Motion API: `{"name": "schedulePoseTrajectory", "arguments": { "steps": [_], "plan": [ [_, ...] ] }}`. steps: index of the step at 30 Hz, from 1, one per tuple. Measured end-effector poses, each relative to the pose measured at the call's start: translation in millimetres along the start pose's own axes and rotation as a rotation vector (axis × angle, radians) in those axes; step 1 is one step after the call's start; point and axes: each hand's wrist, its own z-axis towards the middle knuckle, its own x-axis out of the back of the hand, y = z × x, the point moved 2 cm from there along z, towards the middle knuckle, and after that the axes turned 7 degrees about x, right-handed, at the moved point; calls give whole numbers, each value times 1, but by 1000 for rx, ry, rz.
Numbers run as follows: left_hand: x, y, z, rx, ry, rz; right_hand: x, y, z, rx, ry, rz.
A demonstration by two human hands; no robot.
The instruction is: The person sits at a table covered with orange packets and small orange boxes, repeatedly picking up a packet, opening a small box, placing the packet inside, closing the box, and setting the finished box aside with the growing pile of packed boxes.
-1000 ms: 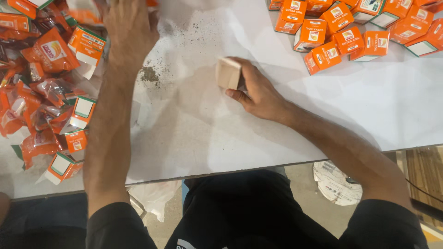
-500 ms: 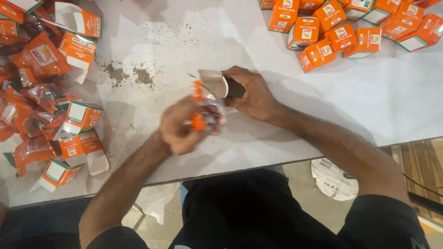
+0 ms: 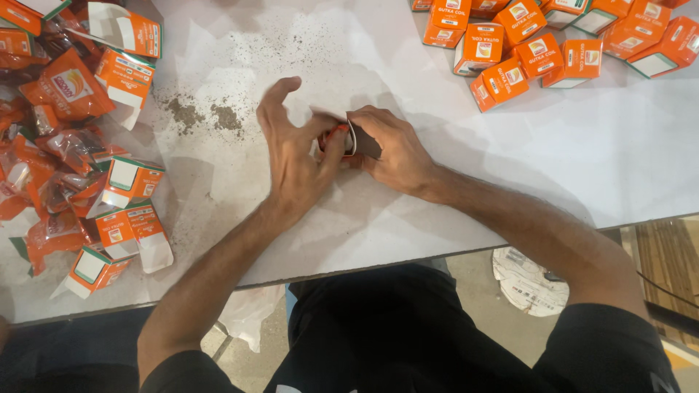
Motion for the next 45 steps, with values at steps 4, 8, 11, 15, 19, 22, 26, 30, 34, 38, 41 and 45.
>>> {"name": "schedulePoseTrajectory", "arguments": {
  "steps": [4, 8, 11, 15, 19, 22, 26, 30, 34, 38, 41, 45],
  "plan": [
    [-7, -14, 4, 258, -96, -347, -1, 0, -3, -93, 18, 46],
    [-13, -19, 6, 466, -255, -572, -5, -2, -4, -104, 77, 93],
    [-5, -15, 9, 507, -244, -526, -5, -9, -3, 185, 61, -138],
    [14, -15, 15, 593, -504, -906, -3, -12, -3, 196, 37, -165],
    [21, -25, 23, 680, -549, -1036, -5, -13, -2, 137, 19, -140],
    [12, -29, 24, 728, -519, -857, -7, -14, -2, 128, 19, -141],
    [8, -19, 18, 454, -375, -578, -6, -13, -2, 94, 4, -85],
    [20, -8, 8, -72, -201, -422, -4, -6, -6, -37, -19, 29],
    [22, -12, -1, -279, -198, -265, -4, -1, -9, -92, -37, 80],
    [18, -18, -4, -251, -178, -245, -5, -3, -6, -76, -18, 97],
    [16, -20, -5, -232, -203, -280, -4, -6, -3, -54, -21, 141],
    [17, -20, -7, -319, -192, -188, -2, -6, -2, -39, -24, 89]
  ]
}}
